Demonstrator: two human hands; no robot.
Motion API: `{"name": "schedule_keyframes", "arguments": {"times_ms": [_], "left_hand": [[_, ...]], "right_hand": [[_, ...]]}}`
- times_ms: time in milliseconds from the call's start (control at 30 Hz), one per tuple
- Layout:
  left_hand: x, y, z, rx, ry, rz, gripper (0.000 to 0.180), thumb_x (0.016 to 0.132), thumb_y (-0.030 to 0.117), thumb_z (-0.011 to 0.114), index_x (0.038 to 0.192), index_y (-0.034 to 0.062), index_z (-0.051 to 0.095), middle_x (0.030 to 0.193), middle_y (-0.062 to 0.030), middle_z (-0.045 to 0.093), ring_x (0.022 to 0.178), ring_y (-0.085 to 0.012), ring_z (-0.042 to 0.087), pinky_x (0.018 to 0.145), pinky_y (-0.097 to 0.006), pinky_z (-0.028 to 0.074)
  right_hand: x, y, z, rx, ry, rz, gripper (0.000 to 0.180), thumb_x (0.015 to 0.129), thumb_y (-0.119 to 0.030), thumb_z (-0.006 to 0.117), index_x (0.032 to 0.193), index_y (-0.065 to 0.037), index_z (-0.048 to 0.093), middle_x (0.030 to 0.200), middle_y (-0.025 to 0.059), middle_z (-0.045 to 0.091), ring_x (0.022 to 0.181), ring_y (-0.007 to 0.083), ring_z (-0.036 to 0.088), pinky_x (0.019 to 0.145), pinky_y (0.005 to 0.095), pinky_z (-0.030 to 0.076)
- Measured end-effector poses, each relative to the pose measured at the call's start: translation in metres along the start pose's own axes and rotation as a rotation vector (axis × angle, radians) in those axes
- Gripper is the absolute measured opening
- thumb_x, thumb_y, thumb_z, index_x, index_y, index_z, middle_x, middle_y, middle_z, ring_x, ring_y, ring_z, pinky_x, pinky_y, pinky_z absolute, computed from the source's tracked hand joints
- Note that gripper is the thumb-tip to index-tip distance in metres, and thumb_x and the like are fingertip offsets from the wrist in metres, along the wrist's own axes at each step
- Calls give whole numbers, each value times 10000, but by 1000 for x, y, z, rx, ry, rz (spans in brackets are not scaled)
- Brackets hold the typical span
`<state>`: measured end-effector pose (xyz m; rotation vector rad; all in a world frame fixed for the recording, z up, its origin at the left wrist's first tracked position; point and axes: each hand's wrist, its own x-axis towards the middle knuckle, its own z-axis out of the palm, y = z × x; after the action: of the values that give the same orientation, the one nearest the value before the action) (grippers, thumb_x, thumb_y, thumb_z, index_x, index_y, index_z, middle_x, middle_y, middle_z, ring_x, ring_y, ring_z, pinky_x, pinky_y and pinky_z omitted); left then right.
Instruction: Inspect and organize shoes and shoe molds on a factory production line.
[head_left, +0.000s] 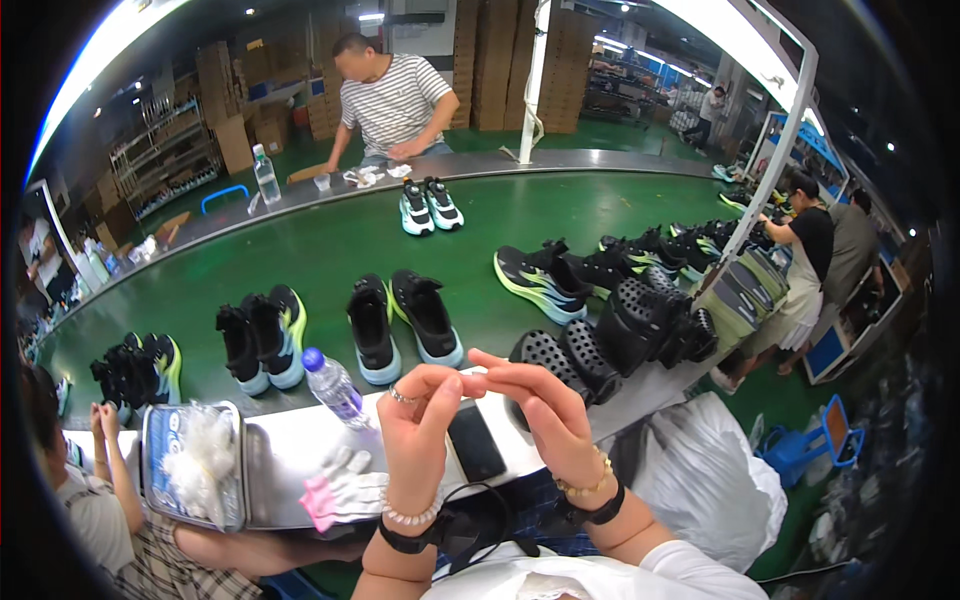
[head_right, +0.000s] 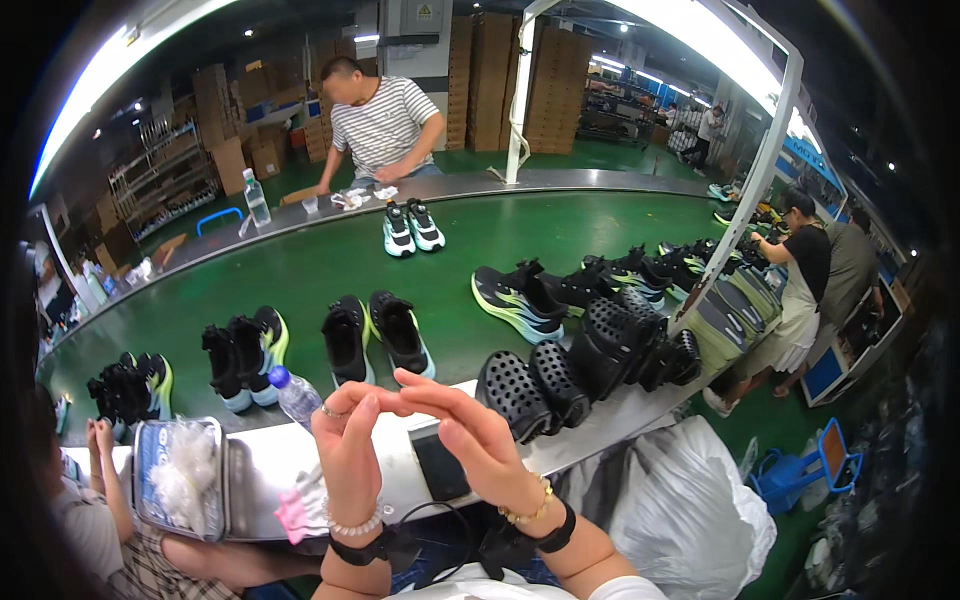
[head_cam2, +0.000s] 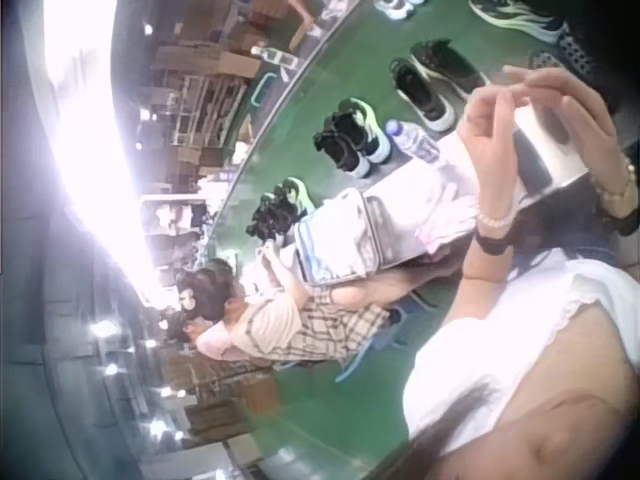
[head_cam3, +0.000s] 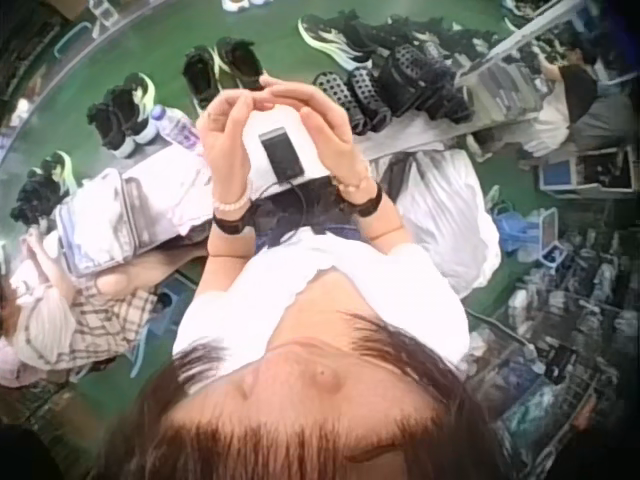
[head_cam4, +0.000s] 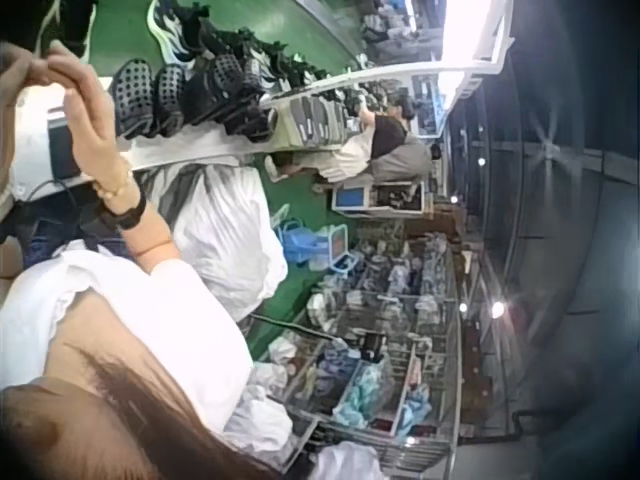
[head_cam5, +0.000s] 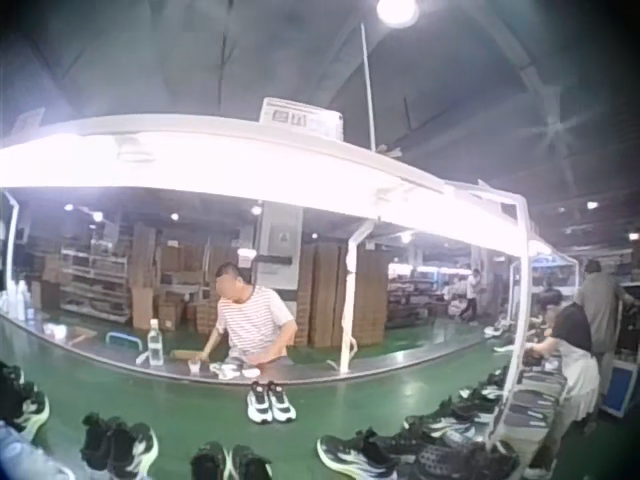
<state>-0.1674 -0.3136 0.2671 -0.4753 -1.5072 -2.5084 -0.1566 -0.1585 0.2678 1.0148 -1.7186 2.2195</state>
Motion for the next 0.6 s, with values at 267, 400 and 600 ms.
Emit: {"name": "schedule_keyframes", "arguments": {"times_ms": [267,400,600], "left_hand": [[-49,0,21,-33,-97,-37,81,865,-46,583,923,-54,640,858,-106,668,825,-165,641,790,-283,493],[-65,-4,19,-63,-164,-67,85,862,-39,596,932,-50,643,863,-112,668,834,-171,642,803,-292,495],[-78,-15,17,-253,-237,-225,90,856,-39,607,937,-61,641,890,-123,669,864,-183,640,817,-307,503]], "right_hand": [[-54,-18,-5,-294,61,-98,453,1021,-348,426,1220,46,529,1145,255,649,1344,388,403,1084,523,333],[-72,-17,-5,-348,80,-145,438,1019,-376,425,1192,3,561,1076,245,677,1324,386,425,1064,541,348],[-94,-20,-3,-457,97,-169,430,1034,-387,383,1122,-17,583,1006,225,698,1284,414,455,1029,481,410]]}}
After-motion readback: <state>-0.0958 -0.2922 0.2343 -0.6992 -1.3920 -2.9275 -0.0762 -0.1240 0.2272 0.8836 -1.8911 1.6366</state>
